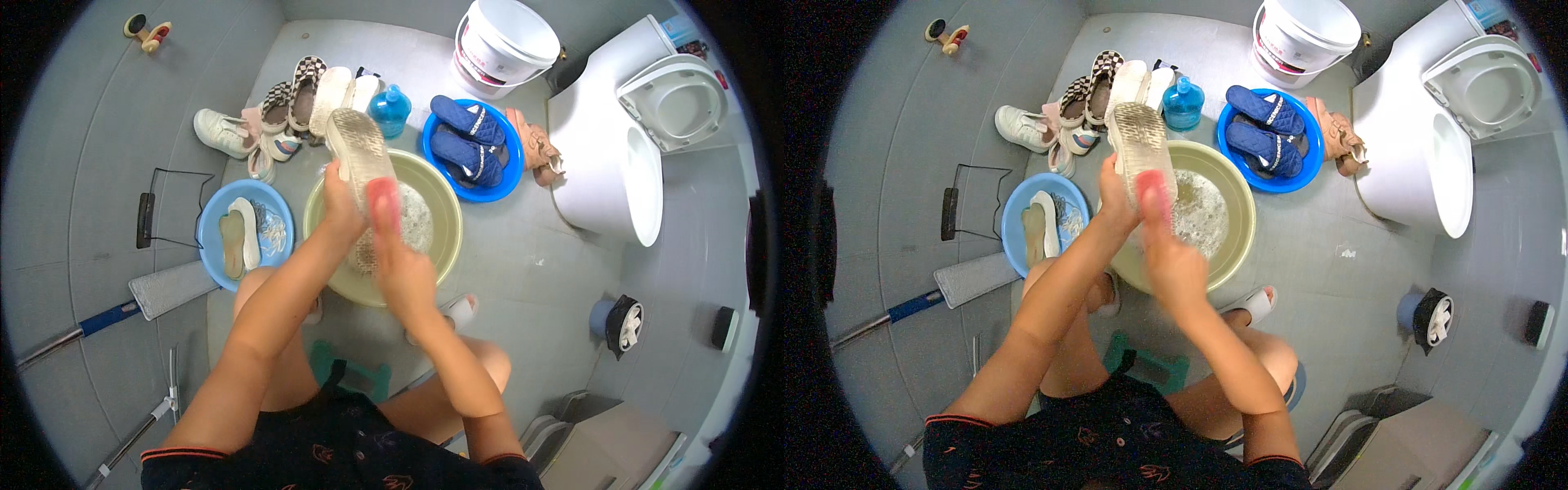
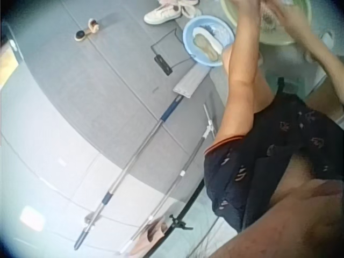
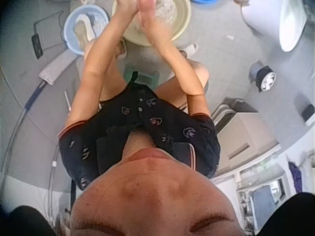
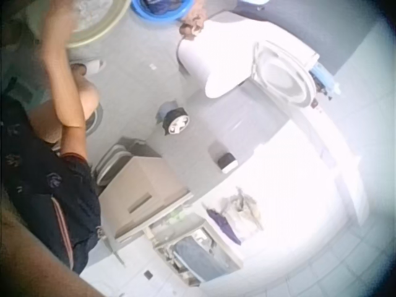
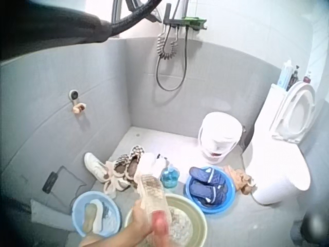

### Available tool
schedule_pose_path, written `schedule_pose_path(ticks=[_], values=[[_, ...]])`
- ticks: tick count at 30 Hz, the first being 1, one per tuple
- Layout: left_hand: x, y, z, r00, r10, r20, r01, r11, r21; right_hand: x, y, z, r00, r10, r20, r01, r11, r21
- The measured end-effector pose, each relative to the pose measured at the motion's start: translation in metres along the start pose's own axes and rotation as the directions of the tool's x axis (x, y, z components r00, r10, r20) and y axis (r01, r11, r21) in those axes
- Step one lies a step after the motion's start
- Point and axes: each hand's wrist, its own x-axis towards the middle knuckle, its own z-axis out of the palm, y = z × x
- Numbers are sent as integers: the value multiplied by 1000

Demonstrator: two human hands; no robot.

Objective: The person sits on a small stool in a bathroom and scrubs a pair of yellow slippers with a pink brush. They dip the slippers into a basin of soapy water and scrub the soles and uppers repeatedly. The person handles the slippers one at a time, rinsing them in the basin and scrubbing them thoroughly.

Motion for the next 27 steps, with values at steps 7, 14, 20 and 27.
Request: schedule_pose_path(ticks=[7, 14, 20, 27], values=[[0, 4, -5, 992, -20, 122, 12, 998, 66, 1, -3, -2, 1000, -7, 5, 7, 1000, 13], [-8, 5, 11, 989, -31, 142, 26, 999, 36, 14, -1, -11, 999, 35, -30, -34, 999, 31], [-14, 4, 11, 996, -10, 87, 6, 998, 55, 27, 1, -25, 970, 228, 77, -234, 970, 65], [-14, 4, 8, 995, -7, 104, -3, 995, 99, 22, 0, -19, 989, 139, 52, -141, 990, 30]])
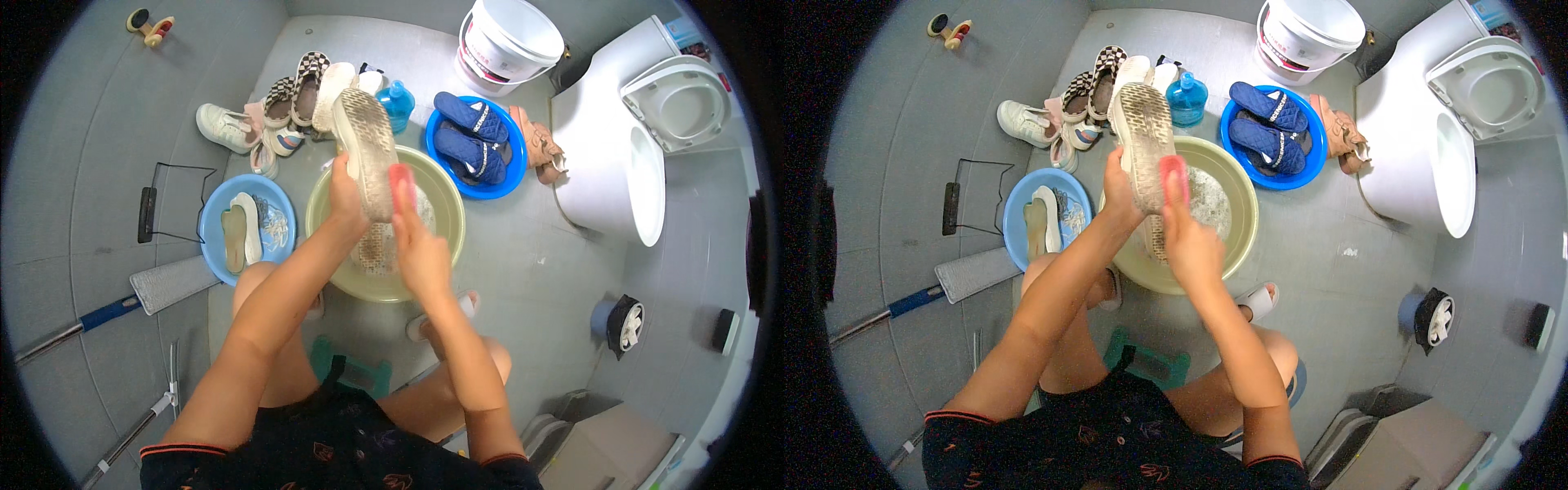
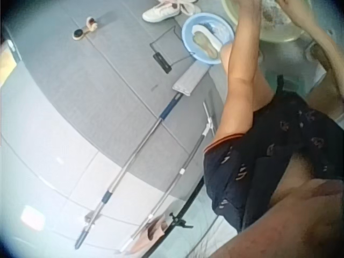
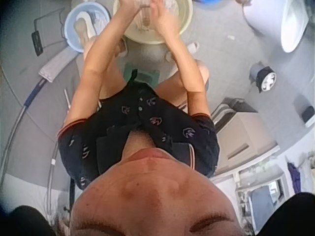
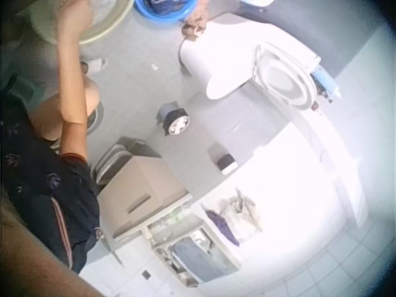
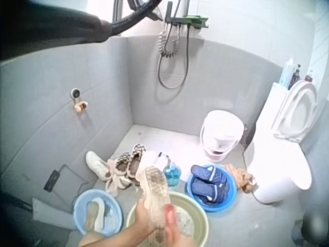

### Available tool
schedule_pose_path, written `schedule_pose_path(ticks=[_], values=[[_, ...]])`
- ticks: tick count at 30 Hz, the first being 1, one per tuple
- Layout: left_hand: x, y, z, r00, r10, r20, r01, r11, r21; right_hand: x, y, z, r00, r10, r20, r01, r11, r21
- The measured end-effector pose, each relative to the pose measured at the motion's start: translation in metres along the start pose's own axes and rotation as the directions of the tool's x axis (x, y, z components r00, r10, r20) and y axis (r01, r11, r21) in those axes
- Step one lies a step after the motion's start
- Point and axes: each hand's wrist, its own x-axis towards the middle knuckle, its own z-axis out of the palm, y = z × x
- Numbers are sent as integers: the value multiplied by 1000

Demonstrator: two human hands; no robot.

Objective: The person sits on a small stool in a bathroom and scrubs a pair of yellow slippers with a pink brush. They dip the slippers into a basin of soapy water and scrub the soles and uppers repeatedly. The person handles the slippers one at a time, rinsing them in the basin and scrubbing them thoroughly.

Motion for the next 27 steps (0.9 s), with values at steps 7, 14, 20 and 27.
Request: schedule_pose_path(ticks=[7, 14, 20, 27], values=[[-1, -3, -1, 1000, -18, 13, 18, 1000, 12, -17, -9, 9, 990, -131, -44, 132, 991, 22], [4, -2, -12, 995, -70, 71, 68, 997, 24, -25, -17, 14, 968, -245, -54, 246, 969, 21], [8, -5, -12, 999, -4, 41, 9, 993, -115, -11, -1, 7, 991, -121, -59, 115, 988, -101], [10, -5, -13, 999, -10, -49, 6, 995, -95, -24, -9, -10, 995, -88, 47, 89, 996, -11]])
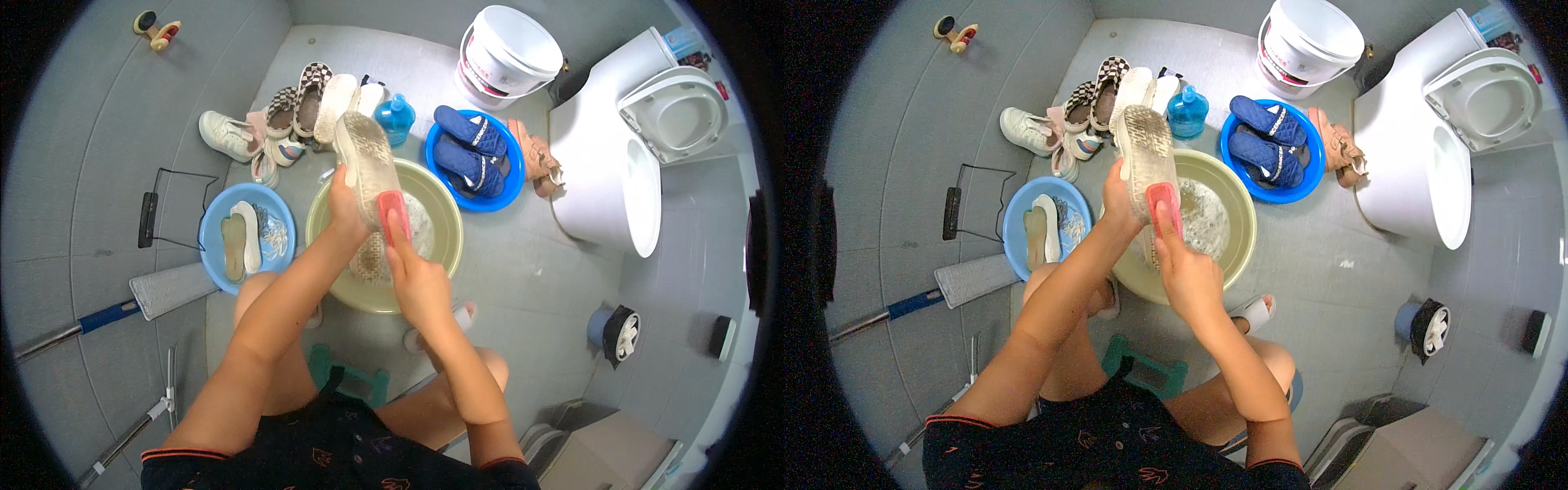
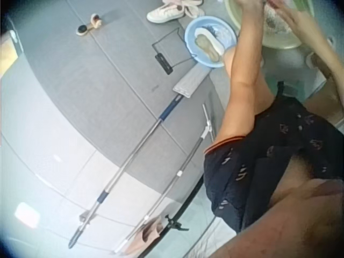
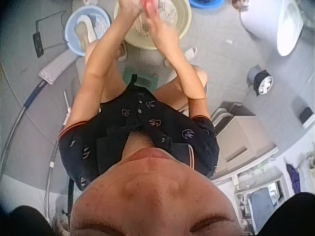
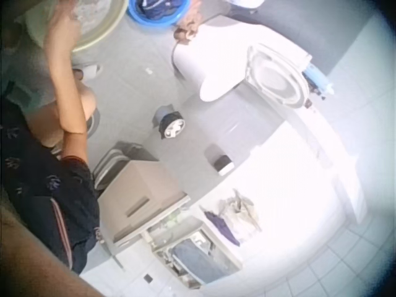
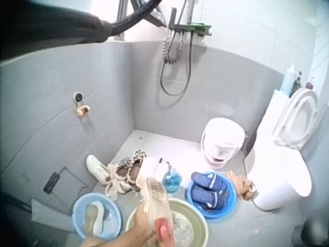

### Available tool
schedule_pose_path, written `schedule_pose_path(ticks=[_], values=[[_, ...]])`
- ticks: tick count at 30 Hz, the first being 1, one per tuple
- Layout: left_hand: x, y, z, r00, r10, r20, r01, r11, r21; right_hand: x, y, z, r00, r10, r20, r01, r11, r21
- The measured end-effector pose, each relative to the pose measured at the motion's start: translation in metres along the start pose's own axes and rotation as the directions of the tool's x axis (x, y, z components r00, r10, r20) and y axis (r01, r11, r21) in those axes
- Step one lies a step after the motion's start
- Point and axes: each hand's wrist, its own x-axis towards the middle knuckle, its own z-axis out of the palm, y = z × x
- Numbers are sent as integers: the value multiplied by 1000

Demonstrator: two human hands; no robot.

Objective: The person sits on a small stool in a bathroom and scrubs a pair of yellow slippers with a pink brush. They dip the slippers into a basin of soapy water and scrub the soles and uppers repeatedly. The person handles the slippers one at a time, rinsing them in the basin and scrubbing them thoroughly.

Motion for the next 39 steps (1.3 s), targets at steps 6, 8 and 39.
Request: schedule_pose_path(ticks=[6, 8, 39], values=[[6, -11, -9, 989, -46, -140, 61, 992, 106, 15, -3, 16, 987, -124, -101, 121, 992, -32], [-1, -7, 0, 991, -49, -128, 62, 993, 98, 16, -2, 16, 986, -125, -108, 120, 992, -48], [-24, -2, -13, 848, -503, 166, 463, 856, 229, 59, 42, -14, 978, 207, 15, -202, 939, 280]])
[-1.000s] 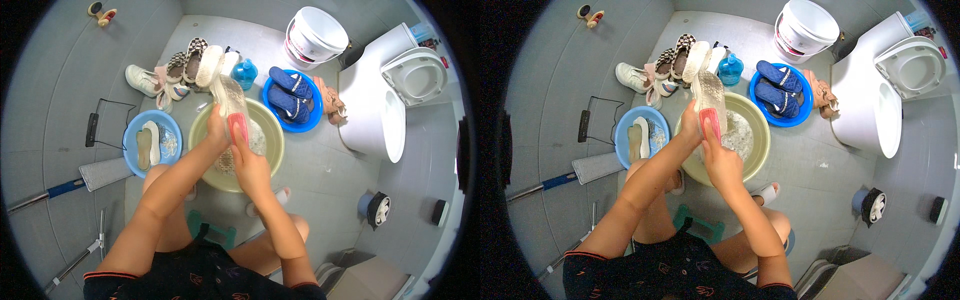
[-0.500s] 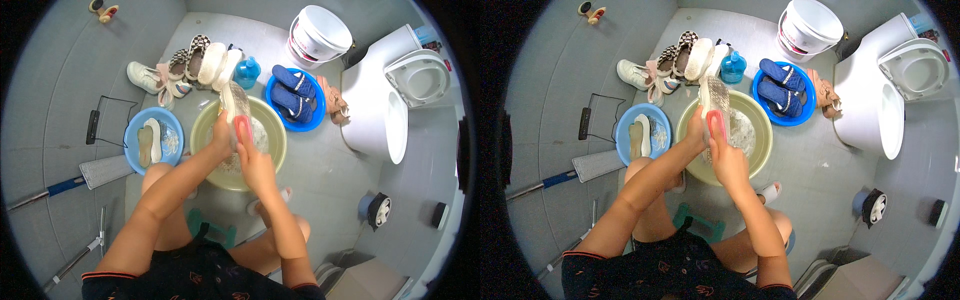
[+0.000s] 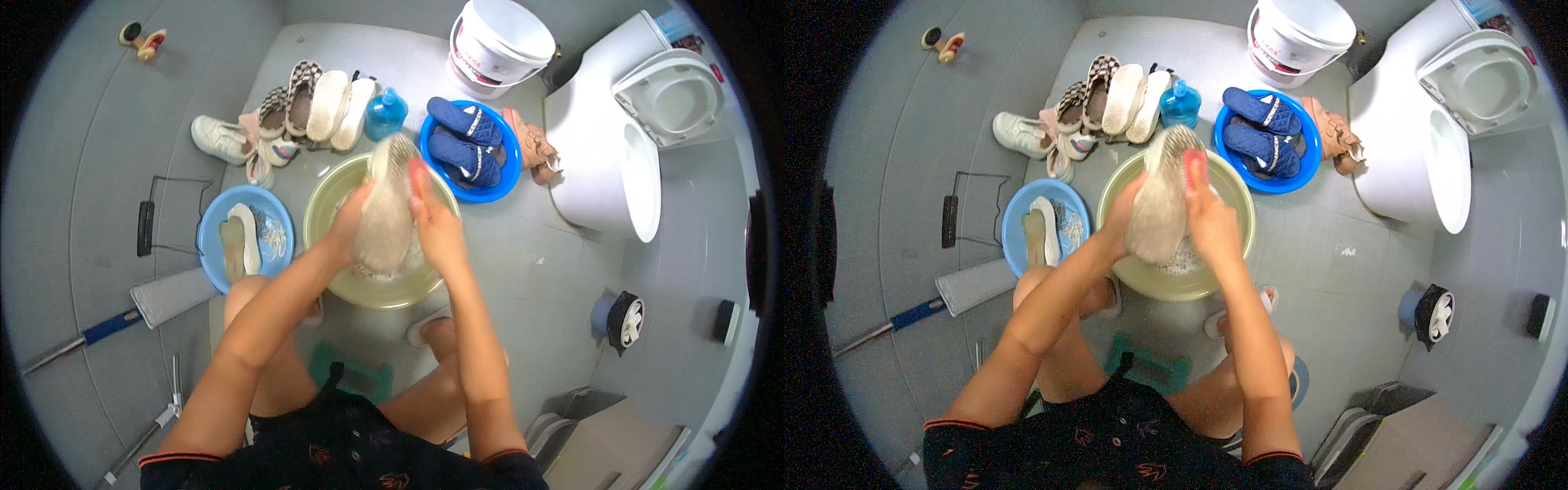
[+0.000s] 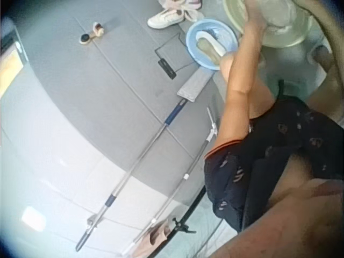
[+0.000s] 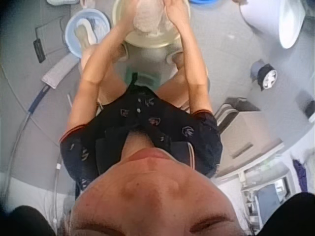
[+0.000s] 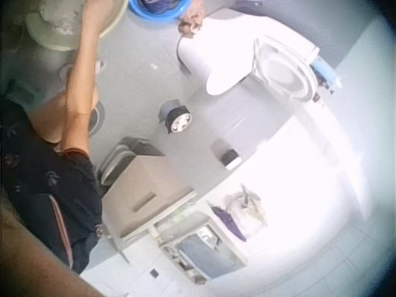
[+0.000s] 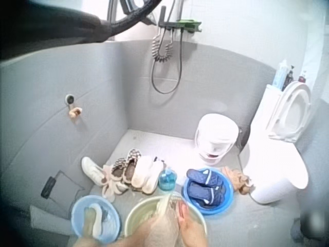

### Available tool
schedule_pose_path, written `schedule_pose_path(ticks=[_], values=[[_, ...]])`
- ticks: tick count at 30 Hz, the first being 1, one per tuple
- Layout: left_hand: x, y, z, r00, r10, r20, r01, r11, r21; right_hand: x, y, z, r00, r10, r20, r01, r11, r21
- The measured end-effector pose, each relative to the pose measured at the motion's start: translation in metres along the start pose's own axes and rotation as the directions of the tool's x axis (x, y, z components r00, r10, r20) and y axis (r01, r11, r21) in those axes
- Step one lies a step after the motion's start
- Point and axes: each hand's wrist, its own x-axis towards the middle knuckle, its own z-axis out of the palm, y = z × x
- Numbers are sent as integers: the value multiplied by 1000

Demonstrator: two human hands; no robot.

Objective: The person sits on a small stool in a bathroom and scrubs a pair of yellow slippers with a pink brush. They dip the slippers into a basin of soapy water and scrub the soles and uppers repeatedly. The person handles the slippers one at a time, rinsing them in the basin and scrubbing them thoroughly.

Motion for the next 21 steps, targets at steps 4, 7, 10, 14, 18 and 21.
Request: schedule_pose_path(ticks=[4, 7, 10, 14, 18, 21], values=[[-10, 2, 8, 986, 71, 148, -55, 993, -108, -29, -11, 15, 991, -135, 2, 133, 974, -181], [-12, 6, 8, 999, -16, 32, 15, 999, 32, -18, 12, 16, 989, -142, -48, 138, 988, -67], [-13, -2, 16, 998, -17, -59, 21, 997, 69, 11, 29, 10, 972, -155, -178, 159, 987, 7], [-20, 3, 30, 999, -8, -42, 15, 986, 169, -3, 20, 7, 967, -77, -244, 157, 930, 332], [-16, -4, 34, 995, -25, -92, 54, 945, 322, -9, 13, -1, 994, 52, -97, 31, 713, 701], [-17, -12, 38, 990, -37, -136, 97, 880, 466, -8, 22, 4, 987, 24, -160, 102, 676, 730]])
